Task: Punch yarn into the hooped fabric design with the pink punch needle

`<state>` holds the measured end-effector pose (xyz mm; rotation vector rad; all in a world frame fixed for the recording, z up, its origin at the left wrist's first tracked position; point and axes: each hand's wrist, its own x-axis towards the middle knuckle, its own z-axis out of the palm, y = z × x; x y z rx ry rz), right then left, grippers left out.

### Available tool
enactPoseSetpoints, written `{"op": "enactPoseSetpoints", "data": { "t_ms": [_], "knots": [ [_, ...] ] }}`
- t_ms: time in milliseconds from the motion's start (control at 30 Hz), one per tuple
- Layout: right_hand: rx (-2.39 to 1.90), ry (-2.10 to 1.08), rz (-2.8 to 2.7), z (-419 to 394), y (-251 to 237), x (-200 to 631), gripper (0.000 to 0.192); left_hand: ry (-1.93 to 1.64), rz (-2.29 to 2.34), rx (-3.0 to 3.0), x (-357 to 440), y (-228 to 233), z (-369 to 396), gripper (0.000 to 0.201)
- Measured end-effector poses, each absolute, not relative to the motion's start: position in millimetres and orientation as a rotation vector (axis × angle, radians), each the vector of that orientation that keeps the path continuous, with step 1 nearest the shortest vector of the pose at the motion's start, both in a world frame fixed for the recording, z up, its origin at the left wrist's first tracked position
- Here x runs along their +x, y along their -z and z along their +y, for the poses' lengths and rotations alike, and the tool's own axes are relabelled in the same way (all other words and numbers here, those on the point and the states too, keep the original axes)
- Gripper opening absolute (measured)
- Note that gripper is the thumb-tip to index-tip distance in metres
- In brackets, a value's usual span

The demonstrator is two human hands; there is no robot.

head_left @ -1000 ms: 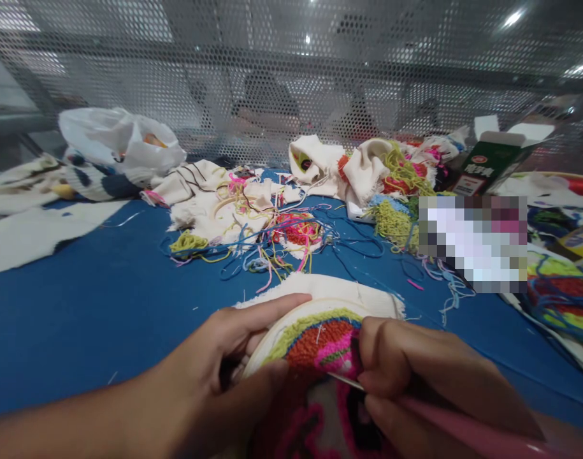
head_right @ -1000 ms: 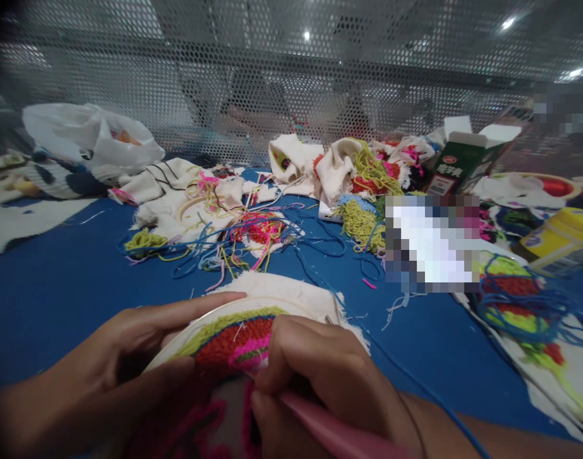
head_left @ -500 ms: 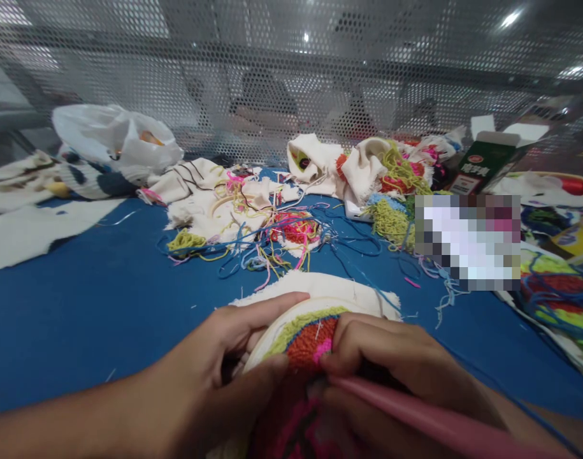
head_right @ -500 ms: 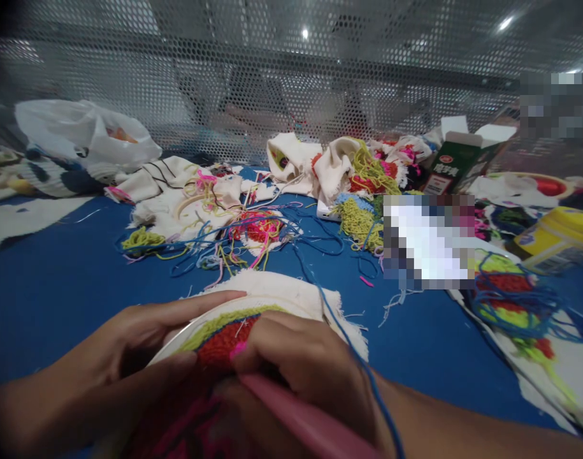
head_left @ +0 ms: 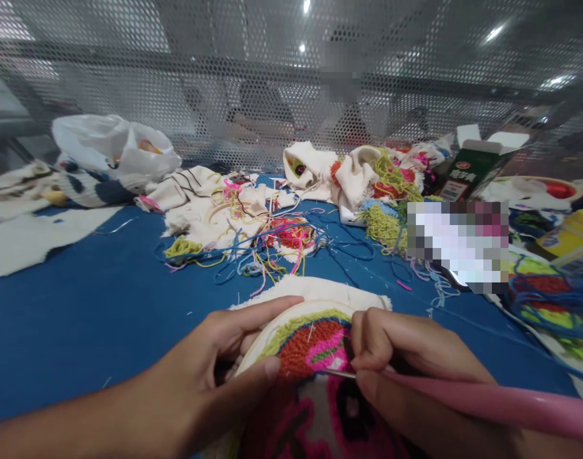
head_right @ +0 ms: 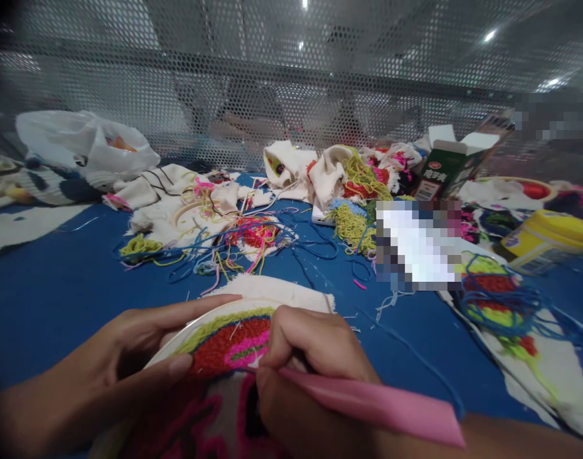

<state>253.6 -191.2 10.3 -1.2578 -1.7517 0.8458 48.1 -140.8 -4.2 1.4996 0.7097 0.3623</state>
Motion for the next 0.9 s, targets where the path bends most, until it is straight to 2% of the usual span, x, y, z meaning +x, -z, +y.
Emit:
{"op": "enactPoseSetpoints", "data": {
  "t_ms": [267,500,667,900],
  "knots": [
    [-1.077,-0.788,-2.153,-190,-10,254,0.017,-0.433,0.699,1.561,52,8,-140,0.051],
    [-1.173,-0.673,-2.126,-193,-10,254,0.004,-0.411,0.718,1.536,48,12,-141,0.053],
    [-1.143,-0.808,-2.099,-192,-14,259,0.017,-0.402,0.785,1.530,49,9,-143,0.054],
    [-1.180,-1.111,-1.790,-192,-13,264,0.020,-0.378,0.790,1.592,49,10,-141,0.057]
  ]
}}
